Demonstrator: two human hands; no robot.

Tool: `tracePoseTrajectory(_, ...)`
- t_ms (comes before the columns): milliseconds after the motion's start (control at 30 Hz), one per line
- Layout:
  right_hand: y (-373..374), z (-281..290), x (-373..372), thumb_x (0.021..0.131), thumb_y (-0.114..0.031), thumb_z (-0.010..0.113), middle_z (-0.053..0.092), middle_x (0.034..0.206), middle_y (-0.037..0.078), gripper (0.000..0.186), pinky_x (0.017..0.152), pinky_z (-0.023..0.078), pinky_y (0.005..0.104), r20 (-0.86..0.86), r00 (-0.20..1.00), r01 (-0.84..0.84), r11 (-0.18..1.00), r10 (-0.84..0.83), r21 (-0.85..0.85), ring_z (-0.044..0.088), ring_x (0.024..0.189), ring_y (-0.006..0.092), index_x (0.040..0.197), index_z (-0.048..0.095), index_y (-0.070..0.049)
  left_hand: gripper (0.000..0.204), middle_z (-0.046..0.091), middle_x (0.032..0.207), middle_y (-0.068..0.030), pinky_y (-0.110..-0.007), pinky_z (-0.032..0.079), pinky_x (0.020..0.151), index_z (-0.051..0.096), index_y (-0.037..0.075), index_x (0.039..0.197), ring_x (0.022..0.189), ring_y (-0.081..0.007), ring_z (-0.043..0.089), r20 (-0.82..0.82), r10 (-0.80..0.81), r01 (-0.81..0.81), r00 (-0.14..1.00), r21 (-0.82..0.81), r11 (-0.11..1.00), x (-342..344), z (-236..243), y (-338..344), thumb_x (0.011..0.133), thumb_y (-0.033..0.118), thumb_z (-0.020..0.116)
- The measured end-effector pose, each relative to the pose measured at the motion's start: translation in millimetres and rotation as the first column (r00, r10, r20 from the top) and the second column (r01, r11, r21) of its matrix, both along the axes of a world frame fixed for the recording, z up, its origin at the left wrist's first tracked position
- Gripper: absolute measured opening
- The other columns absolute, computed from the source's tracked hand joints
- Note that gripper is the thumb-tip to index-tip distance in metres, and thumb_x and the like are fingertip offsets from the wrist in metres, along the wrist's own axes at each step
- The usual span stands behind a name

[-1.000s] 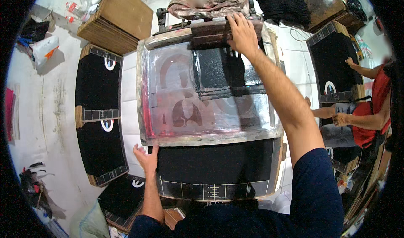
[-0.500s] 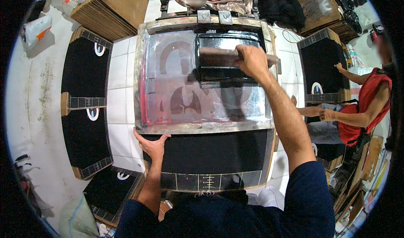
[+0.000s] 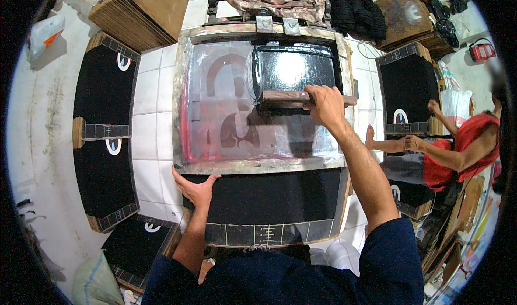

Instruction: The person repeatedly aligns a screen printing frame over a black t-shirt and uses a squeegee to pull ink across the mesh, imprinting a logo. The person lifts the frame after each pass to reveal the printed design and repeats the process on multiple shirts.

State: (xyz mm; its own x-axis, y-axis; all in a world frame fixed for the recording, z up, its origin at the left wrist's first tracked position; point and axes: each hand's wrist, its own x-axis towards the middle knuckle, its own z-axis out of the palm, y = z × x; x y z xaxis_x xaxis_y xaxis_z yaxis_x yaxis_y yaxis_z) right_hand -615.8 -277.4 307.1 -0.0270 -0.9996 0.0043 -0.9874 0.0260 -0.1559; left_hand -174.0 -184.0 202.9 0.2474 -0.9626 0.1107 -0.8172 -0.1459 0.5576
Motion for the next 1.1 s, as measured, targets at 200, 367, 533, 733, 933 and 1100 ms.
tracePoseTrajectory(200, -96, -4, -39, 0.074, -0.022, 0.088, 0.074, 0.102, 0.010, 0.045, 0.084, 0.048, 0.0473, -0.075, 0.997, -0.026, 0.999, 0.024, -0.023, 0.070, 0.102, 0.0307, 0.114, 0.069, -0.013, 0.154, 0.032, 0.154, -0.0324, -0.058, 0.030, 0.116, 0.013, -0.004, 0.158, 0.141, -0.0496, 0.036, -0.003, -0.037, 0.036, 0.999, -0.051, 0.998, 1, -1, 0, 0.049, 0.069, 0.093)
tracePoseTrajectory(367, -177, -4, -64, 0.074, -0.030, 0.086, 0.076, 0.100, 0.011, 0.040, 0.083, 0.056, 0.0484, -0.097, 0.993, 0.059, 0.997, -0.064, -0.056, 0.072, 0.100, 0.0330, 0.106, 0.070, -0.012, 0.152, 0.031, 0.156, -0.0319, -0.057, 0.028, 0.120, 0.016, -0.005, 0.158, 0.145, -0.0476, 0.033, -0.002, -0.033, 0.033, 0.999, -0.058, 0.998, 3, -4, 0, 0.049, 0.068, 0.093)
tracePoseTrajectory(533, -106, -16, -36, 0.069, -0.019, 0.090, 0.075, 0.096, 0.008, 0.041, 0.081, 0.053, 0.0462, -0.067, 0.998, -0.019, 0.981, 0.006, -0.194, 0.071, 0.098, 0.0304, 0.105, 0.071, -0.011, 0.154, 0.030, 0.157, -0.0324, -0.056, 0.028, 0.121, 0.016, -0.007, 0.157, 0.146, -0.0477, 0.033, 0.006, -0.031, 0.031, 1.000, -0.078, 0.996, 3, -7, 1, 0.047, 0.063, 0.096)
tracePoseTrajectory(733, -105, -7, -38, 0.075, -0.015, 0.084, 0.074, 0.099, 0.005, 0.037, 0.079, 0.048, 0.0459, -0.048, 0.998, 0.018, 0.982, -0.028, -0.190, 0.069, 0.097, 0.0288, 0.109, 0.069, -0.013, 0.153, 0.031, 0.157, -0.0326, -0.056, 0.028, 0.120, 0.016, -0.008, 0.157, 0.145, -0.0478, 0.034, 0.014, -0.067, 0.068, 0.998, -0.124, 0.990, 3, -8, 1, 0.047, 0.063, 0.097)
tracePoseTrajectory(933, -163, -30, -54, 0.081, -0.019, 0.080, 0.073, 0.107, 0.005, 0.033, 0.085, 0.045, 0.0477, -0.148, 0.988, 0.015, 0.970, -0.053, -0.243, 0.067, 0.105, 0.0283, 0.111, 0.067, -0.014, 0.149, 0.030, 0.157, -0.0312, -0.054, 0.026, 0.122, 0.016, -0.008, 0.157, 0.146, -0.0469, 0.033, -0.007, -0.070, 0.069, 0.998, -0.078, 0.995, 3, -3, 0, 0.049, 0.050, 0.101)
tracePoseTrajectory(1100, -112, -23, -40, 0.079, -0.008, 0.073, 0.072, 0.097, 0.008, 0.028, 0.080, 0.050, 0.0490, -0.173, 0.985, -0.053, 0.965, 0.008, -0.258, 0.069, 0.098, 0.0299, 0.106, 0.068, -0.014, 0.148, 0.028, 0.158, -0.0315, -0.053, 0.025, 0.123, 0.013, -0.008, 0.158, 0.147, -0.0466, 0.030, -0.125, -0.068, 0.061, 0.990, -0.058, 0.996, 1, -1, 1, 0.049, 0.038, 0.103)
